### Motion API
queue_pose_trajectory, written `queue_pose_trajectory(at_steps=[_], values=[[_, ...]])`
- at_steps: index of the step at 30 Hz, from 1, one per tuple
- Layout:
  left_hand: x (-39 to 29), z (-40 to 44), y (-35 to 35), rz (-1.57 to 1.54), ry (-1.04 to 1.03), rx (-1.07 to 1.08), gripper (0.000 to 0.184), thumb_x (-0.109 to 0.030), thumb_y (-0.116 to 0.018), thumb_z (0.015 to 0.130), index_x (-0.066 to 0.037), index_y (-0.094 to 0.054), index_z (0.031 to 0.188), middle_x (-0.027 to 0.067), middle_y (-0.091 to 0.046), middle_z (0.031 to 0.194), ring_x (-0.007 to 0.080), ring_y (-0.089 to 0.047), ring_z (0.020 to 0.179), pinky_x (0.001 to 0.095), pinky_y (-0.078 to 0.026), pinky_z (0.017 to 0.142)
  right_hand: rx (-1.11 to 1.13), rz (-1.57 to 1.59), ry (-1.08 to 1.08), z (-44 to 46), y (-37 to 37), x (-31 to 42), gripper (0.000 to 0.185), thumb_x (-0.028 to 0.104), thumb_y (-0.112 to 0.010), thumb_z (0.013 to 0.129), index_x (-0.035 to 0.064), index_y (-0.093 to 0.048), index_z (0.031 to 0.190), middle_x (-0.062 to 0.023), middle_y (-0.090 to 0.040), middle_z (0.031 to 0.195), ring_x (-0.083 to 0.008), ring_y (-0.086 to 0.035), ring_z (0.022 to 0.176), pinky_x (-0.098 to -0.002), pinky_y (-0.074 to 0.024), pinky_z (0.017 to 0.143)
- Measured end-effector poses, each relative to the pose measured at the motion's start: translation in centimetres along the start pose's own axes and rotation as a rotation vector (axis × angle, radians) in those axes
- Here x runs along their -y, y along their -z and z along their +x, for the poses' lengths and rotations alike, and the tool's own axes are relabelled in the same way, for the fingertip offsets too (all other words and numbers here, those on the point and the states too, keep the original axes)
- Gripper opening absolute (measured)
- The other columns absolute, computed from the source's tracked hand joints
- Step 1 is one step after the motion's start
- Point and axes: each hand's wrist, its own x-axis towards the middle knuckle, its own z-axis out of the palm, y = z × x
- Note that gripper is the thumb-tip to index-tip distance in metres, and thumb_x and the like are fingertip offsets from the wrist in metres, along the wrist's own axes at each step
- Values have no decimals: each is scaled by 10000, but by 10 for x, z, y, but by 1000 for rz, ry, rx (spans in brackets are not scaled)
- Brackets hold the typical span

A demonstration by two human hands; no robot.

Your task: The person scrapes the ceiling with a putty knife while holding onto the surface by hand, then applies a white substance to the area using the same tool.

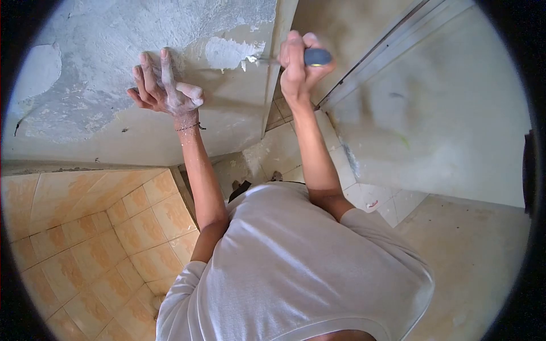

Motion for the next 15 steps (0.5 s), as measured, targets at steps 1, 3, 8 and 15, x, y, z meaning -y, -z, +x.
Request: queue_pose_trajectory(at_steps=[1,3,8,15], values=[[-2,0,2,2,1,-4,858,-710,-25,893,-221,-657,1202,85,-538,1337,231,-389,1316,434,-109,1164,3,2,3,-2,0,10,220,57,-606,873,44,-461,708,14,-432,533,-74,-420,443,-259,-308,393],[-4,2,5,63,28,62,868,-714,-20,891,-213,-658,1200,75,-540,1335,231,-388,1319,434,-109,1164,-79,79,-10,-3,-7,45,228,56,-593,866,46,-438,698,12,-424,538,-69,-396,441,-269,-282,385],[-1,1,5,16,-30,26,846,-700,-36,901,-207,-652,1207,63,-538,1336,231,-384,1321,433,-107,1164,-128,435,123,25,-21,77,342,41,-592,833,65,-361,583,7,-396,512,-66,-372,435,-268,-247,379],[-5,3,6,30,29,61,894,-744,-5,870,-226,-644,1221,60,-519,1357,240,-381,1319,433,-87,1165,-149,281,181,10,-14,72,288,13,-544,823,94,-321,661,4,-354,521,-86,-281,402,-277,-243,356]])
